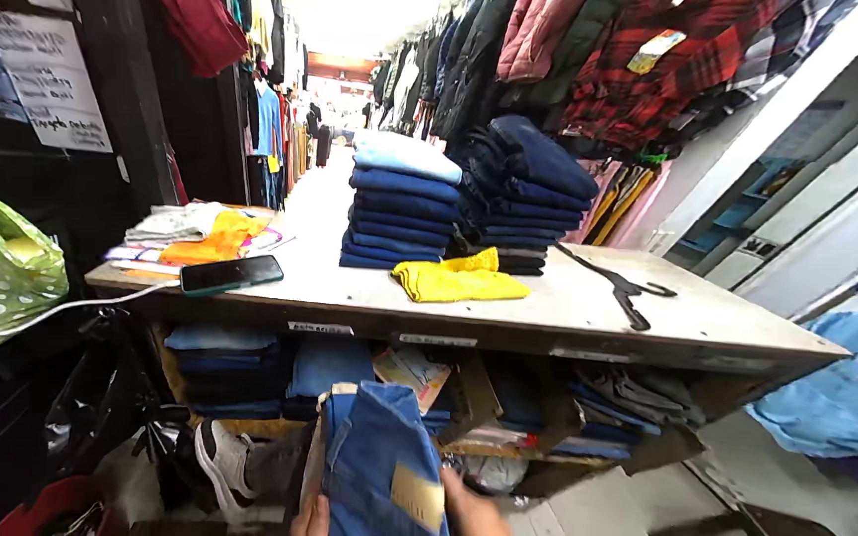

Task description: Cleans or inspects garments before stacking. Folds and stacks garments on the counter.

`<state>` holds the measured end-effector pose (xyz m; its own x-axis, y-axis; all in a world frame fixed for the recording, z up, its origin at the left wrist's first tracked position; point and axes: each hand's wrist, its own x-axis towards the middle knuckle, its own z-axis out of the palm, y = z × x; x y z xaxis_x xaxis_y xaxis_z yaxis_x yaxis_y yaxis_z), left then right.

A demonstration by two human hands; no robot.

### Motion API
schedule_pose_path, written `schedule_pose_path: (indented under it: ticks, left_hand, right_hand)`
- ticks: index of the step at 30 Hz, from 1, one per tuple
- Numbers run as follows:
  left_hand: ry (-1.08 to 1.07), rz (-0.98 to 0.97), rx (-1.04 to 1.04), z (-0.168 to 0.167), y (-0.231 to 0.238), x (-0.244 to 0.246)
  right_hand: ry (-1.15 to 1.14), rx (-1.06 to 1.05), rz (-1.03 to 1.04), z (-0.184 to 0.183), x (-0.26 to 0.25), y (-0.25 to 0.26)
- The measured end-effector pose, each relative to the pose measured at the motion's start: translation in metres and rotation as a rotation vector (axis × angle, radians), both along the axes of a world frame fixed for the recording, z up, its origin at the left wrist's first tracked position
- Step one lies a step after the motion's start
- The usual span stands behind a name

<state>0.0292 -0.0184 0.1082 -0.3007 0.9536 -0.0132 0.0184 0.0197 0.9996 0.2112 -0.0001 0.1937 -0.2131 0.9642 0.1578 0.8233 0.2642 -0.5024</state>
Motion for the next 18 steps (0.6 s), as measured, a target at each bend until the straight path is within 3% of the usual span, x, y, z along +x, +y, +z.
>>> schedule_pose_path:
  ticks: [5, 9, 12, 15, 18]
  left_hand:
    - [0.000, -0.007, -0.006, -0.019, -0.005, 0.002]
    - [-0.023, -0.008, 0.051, -0.032, 0.001, 0.001]
    - [-0.097, -0.061, 0.078, -0.044, 0.003, -0.002]
    - [-0.208, -0.047, 0.125, -0.048, 0.002, -0.003]
    - [-0.241, -0.058, 0.162, -0.045, 0.002, -0.004]
  right_hand:
    - [0.050, 0.191, 0.121, -0.032, 0.041, 0.026]
    - [0.253, 0.176, 0.201, -0.015, 0.018, -0.032]
    - [0.325, 0.109, 0.394, -0.008, 0.004, -0.064]
    - [0.260, 0.249, 0.537, -0.021, -0.002, -0.062]
    - [0.180, 0.293, 0.538, -0.020, -0.005, -0.063]
